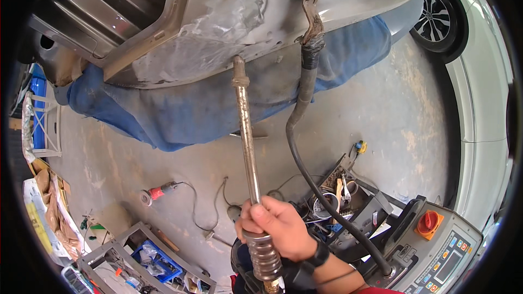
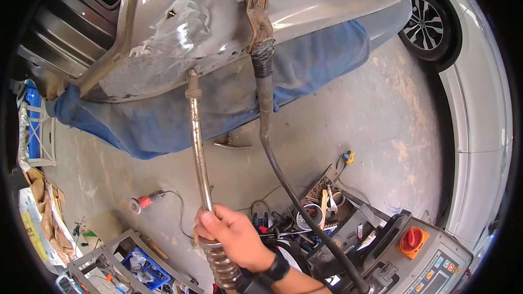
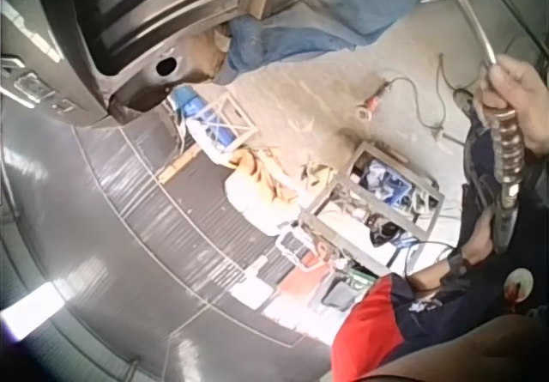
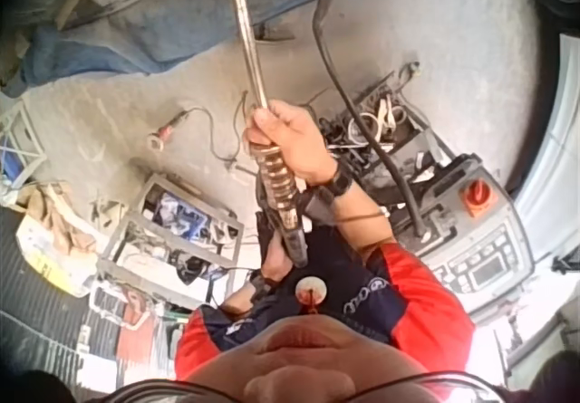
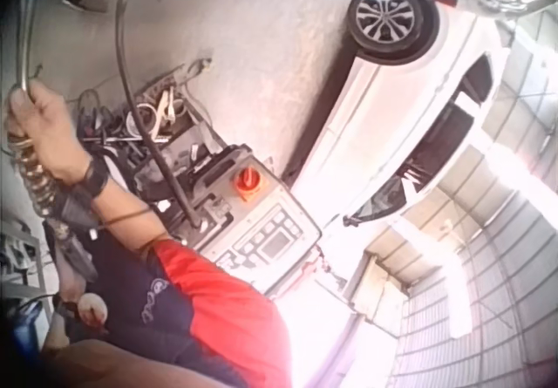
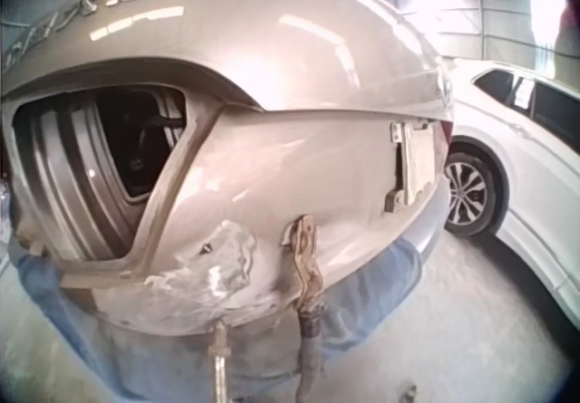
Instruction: Repairing a dent on a car panel using a hammer and a spot welder.
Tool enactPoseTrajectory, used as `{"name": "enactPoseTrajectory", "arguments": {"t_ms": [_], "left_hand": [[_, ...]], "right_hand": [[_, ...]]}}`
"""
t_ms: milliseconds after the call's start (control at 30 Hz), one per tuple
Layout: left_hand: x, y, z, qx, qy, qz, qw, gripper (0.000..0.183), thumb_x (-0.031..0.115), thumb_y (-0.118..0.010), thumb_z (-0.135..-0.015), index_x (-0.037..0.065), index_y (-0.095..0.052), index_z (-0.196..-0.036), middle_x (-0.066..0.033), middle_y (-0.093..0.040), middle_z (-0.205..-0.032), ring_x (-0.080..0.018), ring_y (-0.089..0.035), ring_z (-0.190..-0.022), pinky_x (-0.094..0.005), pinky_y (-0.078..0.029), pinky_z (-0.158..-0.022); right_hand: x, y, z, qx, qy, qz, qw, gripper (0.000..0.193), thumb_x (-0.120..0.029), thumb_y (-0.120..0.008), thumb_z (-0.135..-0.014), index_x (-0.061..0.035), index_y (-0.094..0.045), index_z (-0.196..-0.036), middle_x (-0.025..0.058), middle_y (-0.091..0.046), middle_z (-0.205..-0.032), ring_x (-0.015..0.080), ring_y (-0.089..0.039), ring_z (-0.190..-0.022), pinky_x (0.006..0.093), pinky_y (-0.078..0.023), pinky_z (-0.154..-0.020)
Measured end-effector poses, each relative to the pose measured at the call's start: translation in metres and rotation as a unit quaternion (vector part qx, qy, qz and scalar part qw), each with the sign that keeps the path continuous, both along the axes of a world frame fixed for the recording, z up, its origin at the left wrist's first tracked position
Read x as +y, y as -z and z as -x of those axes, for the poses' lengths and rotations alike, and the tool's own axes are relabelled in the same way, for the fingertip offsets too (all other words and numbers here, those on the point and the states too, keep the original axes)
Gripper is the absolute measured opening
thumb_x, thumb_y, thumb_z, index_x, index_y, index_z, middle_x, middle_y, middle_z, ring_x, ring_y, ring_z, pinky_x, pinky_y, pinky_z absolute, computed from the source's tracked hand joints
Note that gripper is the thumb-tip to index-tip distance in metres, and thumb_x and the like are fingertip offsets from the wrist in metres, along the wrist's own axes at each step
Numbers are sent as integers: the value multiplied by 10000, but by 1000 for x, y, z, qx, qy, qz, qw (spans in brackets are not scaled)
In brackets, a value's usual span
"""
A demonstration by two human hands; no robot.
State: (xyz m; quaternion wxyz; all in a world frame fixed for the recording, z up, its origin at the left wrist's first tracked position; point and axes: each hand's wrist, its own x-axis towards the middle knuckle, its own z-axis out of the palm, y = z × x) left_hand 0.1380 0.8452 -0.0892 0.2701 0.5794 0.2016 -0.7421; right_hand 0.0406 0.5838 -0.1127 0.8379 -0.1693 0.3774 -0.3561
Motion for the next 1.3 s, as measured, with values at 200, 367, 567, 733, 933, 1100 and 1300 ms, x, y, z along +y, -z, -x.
{"name": "enactPoseTrajectory", "arguments": {"t_ms": [200, 367, 567, 733, 933, 1100, 1300], "left_hand": [[-1, 11, 3, 36, -76, -58, 995, 308, 288, -364, -1026, 55, -538, -1128, -64, -604, -848, -190, -592, -726, -332, -506, -676], [15, 28, -9, 85, -91, -54, 991, 310, 316, -403, -1014, 71, -569, -1105, -57, -616, -832, -188, -601, -723, -328, -510, -663], [11, 22, -4, 14, 36, 3, 999, 163, 64, -470, -970, 38, -521, -1123, -42, -593, -857, -145, -571, -723, -287, -490, -631], [2, 24, 0, 63, -93, -78, 991, 192, 18, -465, -957, 57, -509, -1140, -37, -573, -855, -132, -563, -719, -280, -485, -624], [13, 26, 2, 55, 8, -37, 998, 314, -10, -509, -922, 54, -460, -1225, -61, -587, -921, -154, -587, -802, -304, -513, -697], [3, 21, 4, 37, -10, -34, 999, 351, -14, -528, -909, 46, -449, -1245, -72, -593, -952, -165, -594, -847, -321, -519, -728], [1, 12, 1, 58, -60, -76, 994, 348, 46, -556, -907, 28, -462, -1242, -81, -603, -956, -176, -600, -846, -314, -508, -750]], "right_hand": [[3, 36, -5, -480, 64, -25, 875, 318, -363, -505, -986, -48, -507, -942, -13, -454, -695, 164, -525, -705, 277, -443, -645], [-4, 0, 4, 172, -41, 39, 984, 237, -244, -485, -1007, -12, -495, -958, 12, -494, -770, 123, -491, -737, 274, -435, -691], [0, -3, 11, 180, -33, 37, 982, 261, -263, -481, -1009, -9, -496, -953, 24, -522, -778, 112, -484, -732, 267, -434, -689], [-9, 2, 8, 196, -30, 59, 978, 288, -288, -506, -998, -8, -531, -931, -6, -504, -702, 66, -434, -641, 235, -386, -586], [-19, -11, 10, 231, -14, 86, 969, 291, -287, -531, -984, 1, -562, -1009, 0, -520, -717, 66, -450, -650, 235, -393, -587], [-24, -16, 8, 239, -18, 60, 969, 292, -276, -544, -977, 8, -568, -1038, 6, -544, -757, 63, -477, -685, 230, -406, -613], [-1, 5, 7, 124, 27, 22, 992, 318, -319, -524, -985, -2, -552, -1000, -11, -516, -728, 84, -469, -662, 233, -395, -593]]}}
